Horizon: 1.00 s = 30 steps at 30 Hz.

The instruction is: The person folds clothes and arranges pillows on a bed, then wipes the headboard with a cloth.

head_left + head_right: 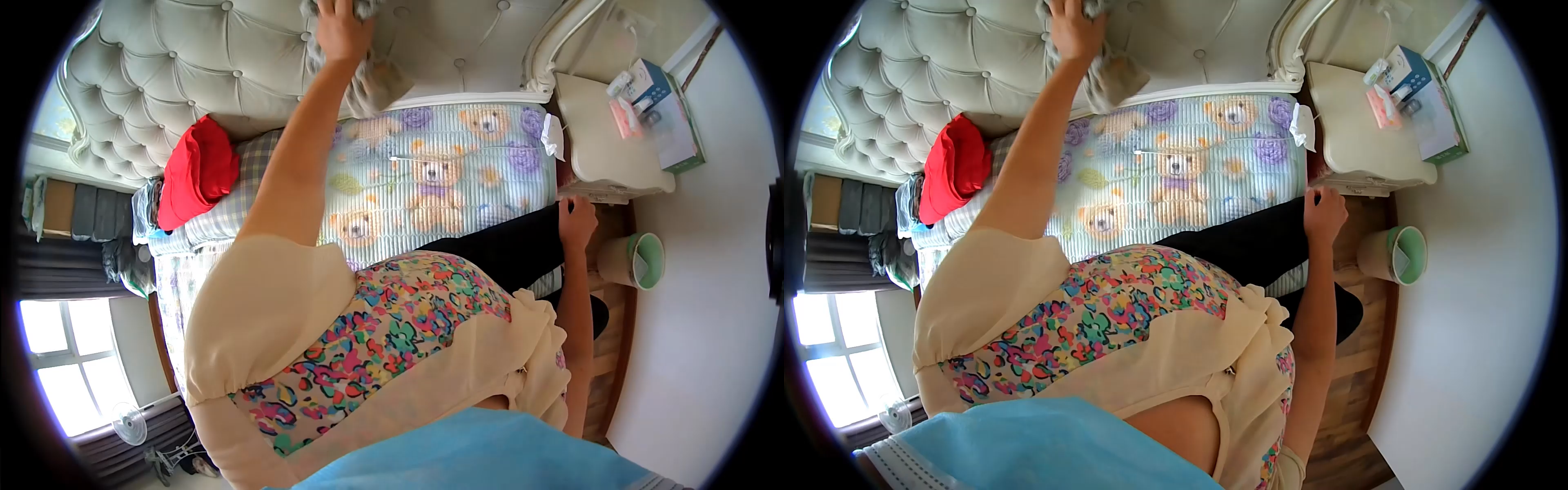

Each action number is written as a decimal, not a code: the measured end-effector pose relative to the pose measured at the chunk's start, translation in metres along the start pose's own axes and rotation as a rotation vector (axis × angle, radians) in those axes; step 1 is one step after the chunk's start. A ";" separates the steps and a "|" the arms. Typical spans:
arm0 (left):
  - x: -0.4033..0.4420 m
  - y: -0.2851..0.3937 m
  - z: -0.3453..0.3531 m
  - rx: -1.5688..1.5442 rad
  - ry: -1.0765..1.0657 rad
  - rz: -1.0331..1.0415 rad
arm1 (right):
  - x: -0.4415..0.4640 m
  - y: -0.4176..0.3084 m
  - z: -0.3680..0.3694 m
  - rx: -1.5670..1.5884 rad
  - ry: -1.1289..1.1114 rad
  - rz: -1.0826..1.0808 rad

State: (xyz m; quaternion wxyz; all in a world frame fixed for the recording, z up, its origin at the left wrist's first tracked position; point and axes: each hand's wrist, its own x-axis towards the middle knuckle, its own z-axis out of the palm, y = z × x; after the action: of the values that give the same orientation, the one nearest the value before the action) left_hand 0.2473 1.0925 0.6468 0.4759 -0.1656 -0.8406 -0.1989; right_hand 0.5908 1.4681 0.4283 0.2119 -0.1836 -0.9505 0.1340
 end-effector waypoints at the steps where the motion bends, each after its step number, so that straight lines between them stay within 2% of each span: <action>1: -0.036 -0.009 0.006 0.027 -0.127 -0.039 | 0.000 0.000 0.000 -0.004 0.007 -0.003; 5: -0.142 -0.035 -0.006 0.244 -0.874 0.085 | -0.006 0.001 -0.001 0.012 0.003 0.001; 8: -0.163 -0.052 -0.024 0.075 -0.779 -0.027 | -0.009 -0.001 -0.008 -0.016 -0.014 -0.012; 9: -0.148 -0.044 -0.030 0.015 -0.654 -0.028 | -0.008 0.000 -0.009 -0.017 -0.019 -0.021; 12: -0.067 -0.021 -0.053 -0.023 -0.248 -0.071 | -0.007 -0.005 -0.007 0.042 0.017 -0.071; 13: -0.036 -0.020 -0.053 -0.012 -0.153 -0.144 | -0.006 -0.005 -0.007 0.040 0.005 -0.058; 15: 0.011 0.014 -0.075 -0.213 -0.004 -0.219 | -0.005 -0.005 -0.006 0.031 0.000 -0.041; 17: 0.050 0.017 -0.065 -0.186 0.203 -0.278 | -0.002 -0.005 -0.004 -0.002 -0.023 -0.020; 18: 0.048 0.016 -0.055 -0.190 0.205 -0.281 | 0.000 -0.005 -0.004 -0.006 -0.021 -0.021; 20: 0.021 0.014 -0.030 -0.134 0.072 -0.203 | -0.001 -0.006 -0.003 -0.028 -0.048 -0.004; 21: -0.007 0.010 -0.012 -0.046 0.003 -0.103 | 0.000 -0.006 -0.002 -0.029 -0.052 -0.009; 23: -0.078 -0.014 0.016 -0.049 -0.236 -0.014 | 0.000 -0.005 -0.002 -0.053 -0.085 0.007; 27: -0.136 -0.030 -0.006 -0.040 -0.734 -0.018 | -0.006 -0.004 -0.006 -0.006 -0.097 0.008; 30: -0.132 -0.045 -0.031 -0.100 -0.613 -0.084 | -0.005 -0.001 -0.008 -0.007 -0.051 -0.022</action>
State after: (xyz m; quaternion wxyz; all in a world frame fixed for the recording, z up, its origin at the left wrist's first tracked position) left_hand 0.3140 1.0262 0.5389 0.1828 -0.2063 -0.9402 -0.2001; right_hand 0.5985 1.4664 0.4335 0.1886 -0.1704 -0.9580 0.1330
